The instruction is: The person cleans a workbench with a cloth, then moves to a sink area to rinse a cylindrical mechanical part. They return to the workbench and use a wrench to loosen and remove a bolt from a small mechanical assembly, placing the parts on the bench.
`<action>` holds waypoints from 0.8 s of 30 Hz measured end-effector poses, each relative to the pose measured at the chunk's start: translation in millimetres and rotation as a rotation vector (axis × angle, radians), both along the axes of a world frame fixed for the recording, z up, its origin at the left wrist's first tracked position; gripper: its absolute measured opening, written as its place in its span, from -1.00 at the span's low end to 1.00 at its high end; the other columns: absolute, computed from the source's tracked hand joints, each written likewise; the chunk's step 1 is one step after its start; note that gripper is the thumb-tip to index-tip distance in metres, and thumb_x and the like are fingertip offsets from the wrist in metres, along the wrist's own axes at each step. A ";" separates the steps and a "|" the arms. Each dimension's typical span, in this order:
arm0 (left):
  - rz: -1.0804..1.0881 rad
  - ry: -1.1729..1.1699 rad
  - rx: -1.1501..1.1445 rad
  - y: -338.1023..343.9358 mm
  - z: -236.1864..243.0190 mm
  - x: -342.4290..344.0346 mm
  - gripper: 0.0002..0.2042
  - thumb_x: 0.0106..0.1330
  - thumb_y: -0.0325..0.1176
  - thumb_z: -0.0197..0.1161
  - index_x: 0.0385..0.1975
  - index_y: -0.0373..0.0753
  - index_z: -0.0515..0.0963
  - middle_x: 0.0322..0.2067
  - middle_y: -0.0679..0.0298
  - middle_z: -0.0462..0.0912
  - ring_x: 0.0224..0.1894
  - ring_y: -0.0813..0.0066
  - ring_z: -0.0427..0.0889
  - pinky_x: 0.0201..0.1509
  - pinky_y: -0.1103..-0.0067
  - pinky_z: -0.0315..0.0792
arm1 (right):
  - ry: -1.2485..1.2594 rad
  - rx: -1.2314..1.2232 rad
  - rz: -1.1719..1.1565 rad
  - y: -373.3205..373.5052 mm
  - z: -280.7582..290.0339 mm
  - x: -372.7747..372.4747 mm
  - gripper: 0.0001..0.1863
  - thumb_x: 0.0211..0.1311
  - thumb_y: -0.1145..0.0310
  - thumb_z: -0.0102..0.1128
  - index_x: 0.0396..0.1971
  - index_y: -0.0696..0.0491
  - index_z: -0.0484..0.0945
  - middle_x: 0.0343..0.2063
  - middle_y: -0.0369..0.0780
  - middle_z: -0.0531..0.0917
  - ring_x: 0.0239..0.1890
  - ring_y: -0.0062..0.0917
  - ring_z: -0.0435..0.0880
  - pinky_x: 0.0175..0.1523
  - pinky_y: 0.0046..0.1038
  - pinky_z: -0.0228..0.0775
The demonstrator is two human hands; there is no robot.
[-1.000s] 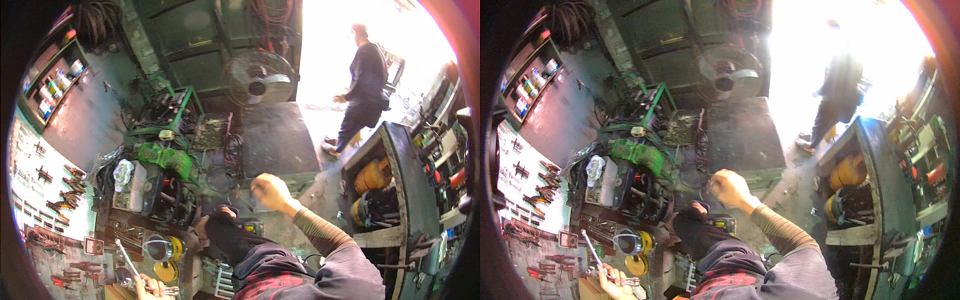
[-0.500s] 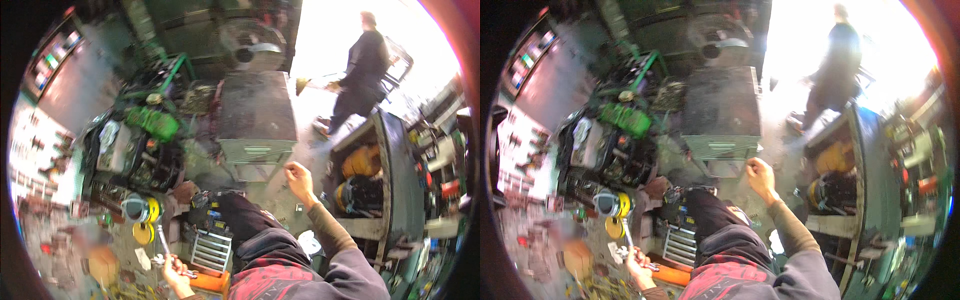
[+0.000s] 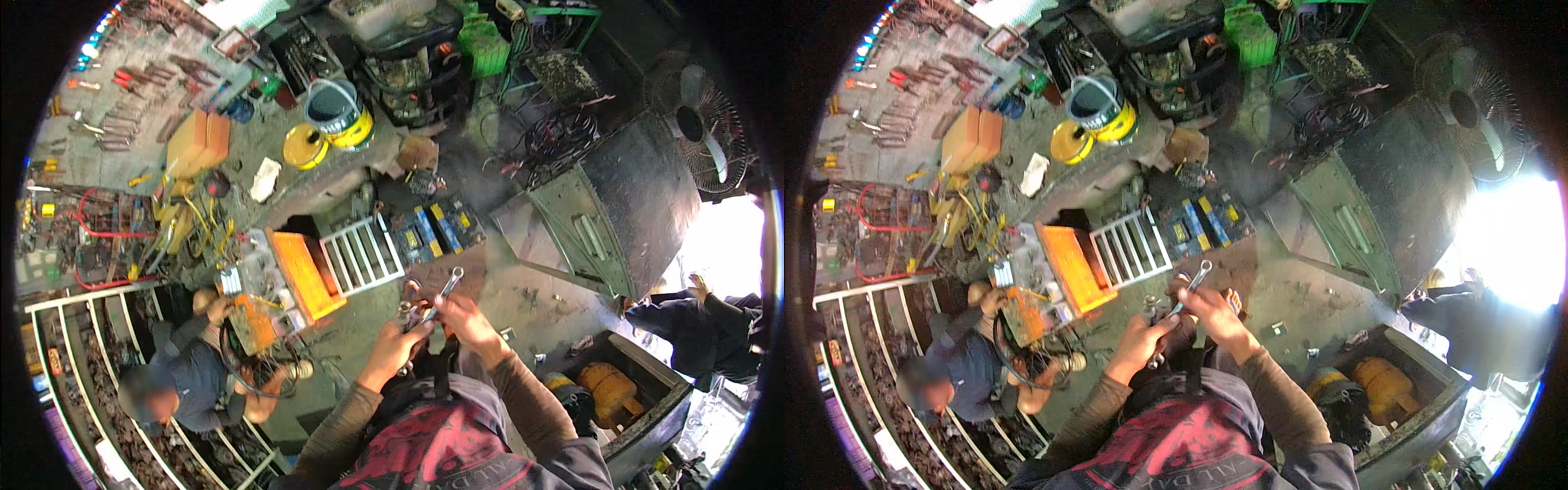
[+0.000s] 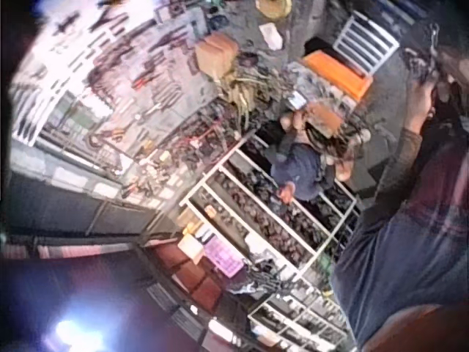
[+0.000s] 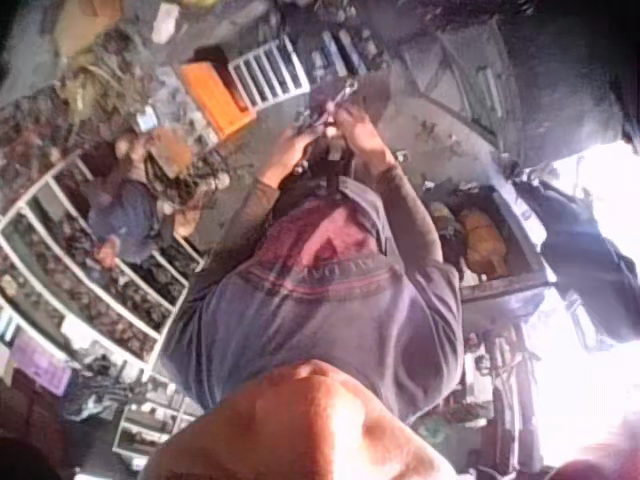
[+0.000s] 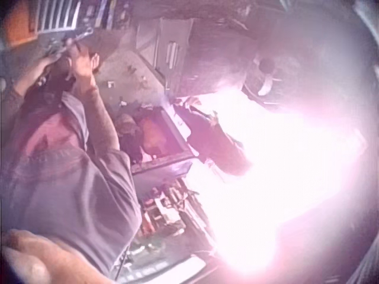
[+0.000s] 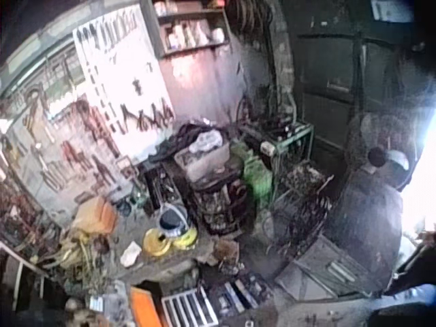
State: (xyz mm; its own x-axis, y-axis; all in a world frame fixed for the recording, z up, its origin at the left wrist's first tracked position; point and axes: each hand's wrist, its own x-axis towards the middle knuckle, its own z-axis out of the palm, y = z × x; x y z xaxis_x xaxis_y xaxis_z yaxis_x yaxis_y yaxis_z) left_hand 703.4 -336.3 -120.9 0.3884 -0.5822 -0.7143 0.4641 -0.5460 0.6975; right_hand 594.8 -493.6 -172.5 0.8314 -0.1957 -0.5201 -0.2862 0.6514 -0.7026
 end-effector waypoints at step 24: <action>0.065 0.566 -0.472 31.2 13.3 129.0 -0.53 0.46 -0.60 0.01 0.38 -0.37 0.30 0.10 0.02 0.64 0.05 0.20 0.73 0.11 0.28 0.69 | 0.073 0.128 -0.409 39.4 19.7 66.3 -0.68 0.42 0.42 0.13 0.05 0.28 0.58 -0.30 -0.19 0.71 -0.40 -0.57 0.62 -0.25 -0.49 0.56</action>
